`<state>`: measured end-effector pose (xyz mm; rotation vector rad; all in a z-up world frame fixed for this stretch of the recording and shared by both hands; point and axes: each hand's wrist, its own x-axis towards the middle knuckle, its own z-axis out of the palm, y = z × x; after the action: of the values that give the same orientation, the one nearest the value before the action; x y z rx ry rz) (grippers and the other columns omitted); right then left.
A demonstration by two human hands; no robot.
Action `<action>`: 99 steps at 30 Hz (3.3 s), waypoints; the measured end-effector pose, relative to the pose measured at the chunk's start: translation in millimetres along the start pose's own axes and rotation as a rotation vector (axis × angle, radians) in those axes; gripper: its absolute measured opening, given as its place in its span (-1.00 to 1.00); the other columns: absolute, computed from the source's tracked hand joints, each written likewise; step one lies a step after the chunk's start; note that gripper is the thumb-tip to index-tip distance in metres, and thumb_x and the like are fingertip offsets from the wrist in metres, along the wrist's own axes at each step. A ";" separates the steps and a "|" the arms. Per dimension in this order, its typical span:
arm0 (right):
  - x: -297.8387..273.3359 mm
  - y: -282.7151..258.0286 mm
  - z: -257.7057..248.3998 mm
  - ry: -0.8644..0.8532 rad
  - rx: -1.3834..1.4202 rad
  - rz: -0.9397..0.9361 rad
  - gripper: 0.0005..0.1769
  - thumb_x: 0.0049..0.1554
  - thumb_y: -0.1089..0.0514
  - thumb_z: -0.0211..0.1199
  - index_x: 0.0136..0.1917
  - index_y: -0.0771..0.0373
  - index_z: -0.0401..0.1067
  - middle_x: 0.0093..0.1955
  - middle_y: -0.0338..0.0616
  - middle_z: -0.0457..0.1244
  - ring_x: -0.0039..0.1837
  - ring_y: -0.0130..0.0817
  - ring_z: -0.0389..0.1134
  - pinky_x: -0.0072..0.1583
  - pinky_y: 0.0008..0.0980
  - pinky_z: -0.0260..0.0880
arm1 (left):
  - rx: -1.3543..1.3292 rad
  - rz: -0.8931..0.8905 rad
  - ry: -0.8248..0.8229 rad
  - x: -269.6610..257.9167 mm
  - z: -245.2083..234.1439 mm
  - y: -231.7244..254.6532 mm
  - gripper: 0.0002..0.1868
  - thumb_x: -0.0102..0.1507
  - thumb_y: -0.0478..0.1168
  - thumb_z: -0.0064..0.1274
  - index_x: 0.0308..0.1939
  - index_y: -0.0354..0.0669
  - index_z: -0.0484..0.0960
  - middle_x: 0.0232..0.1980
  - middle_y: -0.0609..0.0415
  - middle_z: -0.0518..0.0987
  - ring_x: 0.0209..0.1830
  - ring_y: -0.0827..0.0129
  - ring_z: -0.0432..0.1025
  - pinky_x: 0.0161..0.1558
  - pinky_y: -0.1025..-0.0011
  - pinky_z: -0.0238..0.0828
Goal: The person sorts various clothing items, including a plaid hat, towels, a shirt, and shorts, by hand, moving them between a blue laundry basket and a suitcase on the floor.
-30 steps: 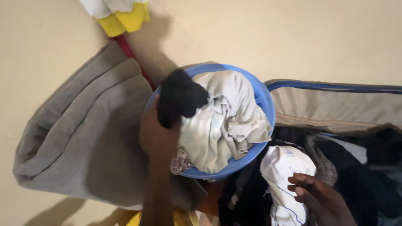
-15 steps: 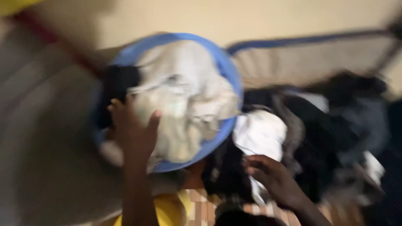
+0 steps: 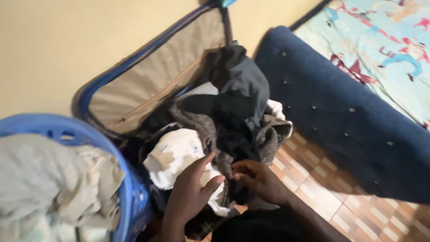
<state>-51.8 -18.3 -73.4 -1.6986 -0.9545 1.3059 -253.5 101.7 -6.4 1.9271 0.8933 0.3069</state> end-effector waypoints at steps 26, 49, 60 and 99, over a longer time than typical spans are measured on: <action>244.9 66.2 -89.6 0.419 0.165 0.015 -0.67 0.17 -0.01 0.41 -0.21 0.26 0.43 -0.32 -0.17 0.24 -0.24 -0.37 0.19 -0.16 -0.28 0.21 | -0.558 -0.240 0.354 44.2 42.5 -61.2 -0.35 0.25 -0.09 0.19 0.38 -0.23 0.43 0.29 -0.11 0.59 0.32 0.19 0.45 0.29 0.22 0.33; 75.2 -28.7 -58.5 0.164 0.111 -0.441 -0.70 0.28 0.07 0.21 0.14 0.35 0.48 -0.02 -0.23 0.36 0.01 -0.41 0.33 0.05 -0.42 0.35 | -1.458 -0.077 0.332 40.6 37.0 -52.9 -0.39 0.18 -0.19 0.22 0.28 -0.33 0.49 0.15 -0.04 0.60 0.10 0.17 0.52 0.14 0.19 0.44; -20.6 -69.0 -48.2 0.290 0.097 -0.246 -0.65 0.15 0.07 0.31 0.12 0.33 0.55 -0.18 -0.20 0.41 -0.16 -0.43 0.41 -0.14 -0.44 0.41 | -1.046 0.143 0.041 57.2 53.1 -1.7 -0.38 0.25 -0.04 0.26 0.30 -0.27 0.48 0.12 0.07 0.63 0.09 0.41 0.51 0.14 0.40 0.47; -116.1 45.6 -202.8 0.297 0.646 -0.414 -0.75 0.28 0.12 0.20 0.08 0.38 0.48 -0.13 -0.20 0.39 -0.10 -0.49 0.38 -0.01 -0.44 0.44 | -0.264 0.549 0.205 67.2 188.3 180.8 -0.58 0.34 0.09 0.19 -0.10 -0.25 0.72 -0.18 0.06 0.74 -0.20 0.46 0.64 -0.15 0.46 0.55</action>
<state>128.6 -168.5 -33.8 -1.0792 -0.5763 0.9142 -20.6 -26.0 39.9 1.8814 0.4043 0.9135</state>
